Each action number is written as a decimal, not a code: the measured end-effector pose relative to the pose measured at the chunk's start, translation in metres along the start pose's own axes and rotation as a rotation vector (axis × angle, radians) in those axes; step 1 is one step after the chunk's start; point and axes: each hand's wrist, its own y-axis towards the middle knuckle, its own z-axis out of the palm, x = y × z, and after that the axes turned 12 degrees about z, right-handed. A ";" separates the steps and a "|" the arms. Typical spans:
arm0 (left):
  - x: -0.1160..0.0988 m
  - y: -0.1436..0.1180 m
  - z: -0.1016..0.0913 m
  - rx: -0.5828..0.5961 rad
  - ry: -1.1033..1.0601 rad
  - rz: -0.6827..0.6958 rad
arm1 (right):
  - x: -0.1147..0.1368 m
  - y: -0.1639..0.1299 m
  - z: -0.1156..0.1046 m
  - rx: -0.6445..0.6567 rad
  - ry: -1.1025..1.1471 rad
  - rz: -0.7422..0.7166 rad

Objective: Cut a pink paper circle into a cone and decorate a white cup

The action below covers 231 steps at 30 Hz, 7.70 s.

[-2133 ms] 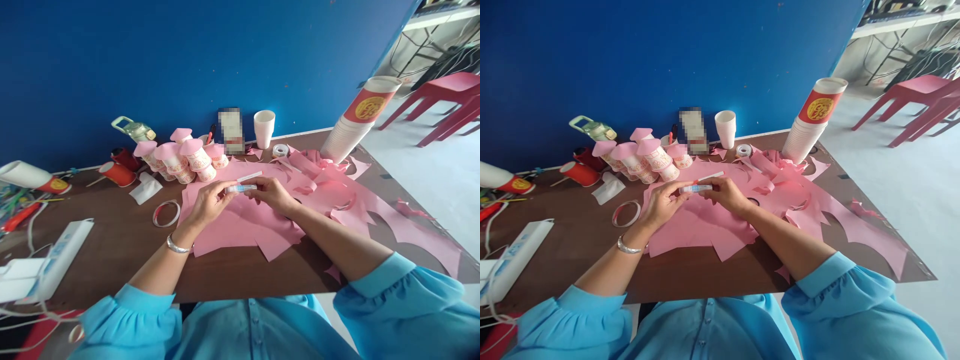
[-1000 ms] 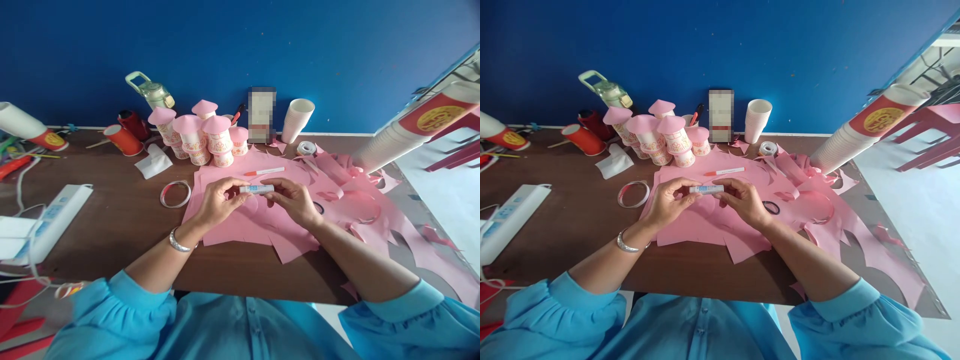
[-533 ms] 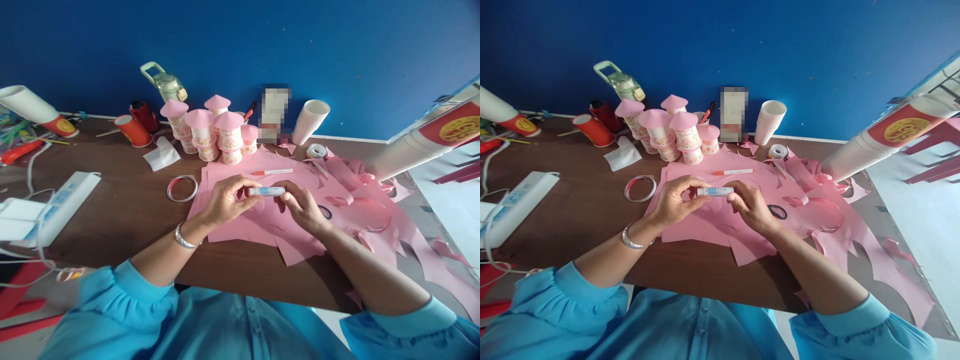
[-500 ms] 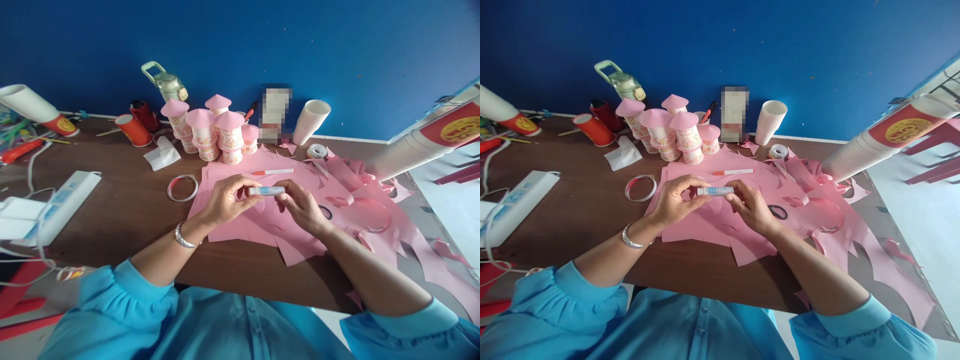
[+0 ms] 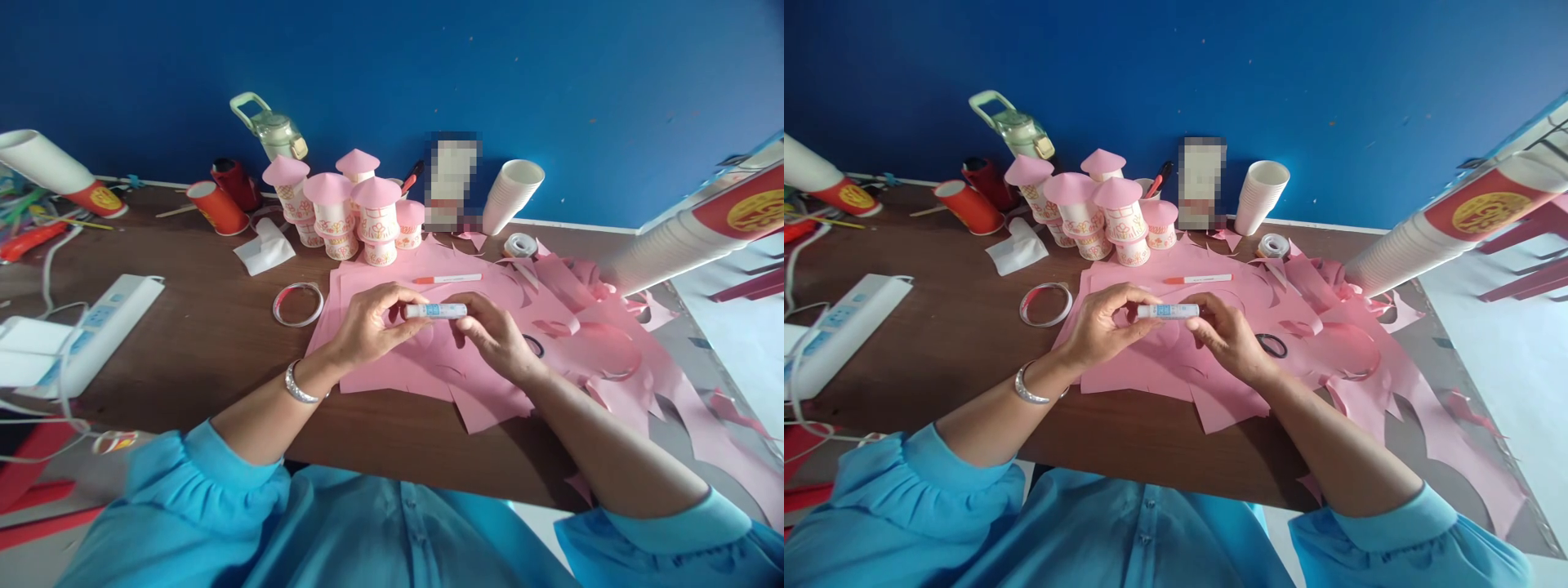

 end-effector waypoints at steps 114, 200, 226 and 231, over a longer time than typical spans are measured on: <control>0.000 0.011 -0.020 0.753 0.508 -0.298 | -0.012 0.017 0.038 -0.255 -0.576 -0.432; 0.009 0.004 -0.020 0.651 0.469 -0.242 | -0.017 0.024 -0.003 -0.188 0.441 0.046; -0.009 0.001 0.004 -0.168 -0.300 -0.209 | 0.002 0.011 0.033 0.103 0.730 0.206; -0.009 0.002 0.004 -0.212 -0.355 -0.288 | -0.002 0.013 0.035 -0.021 0.688 0.128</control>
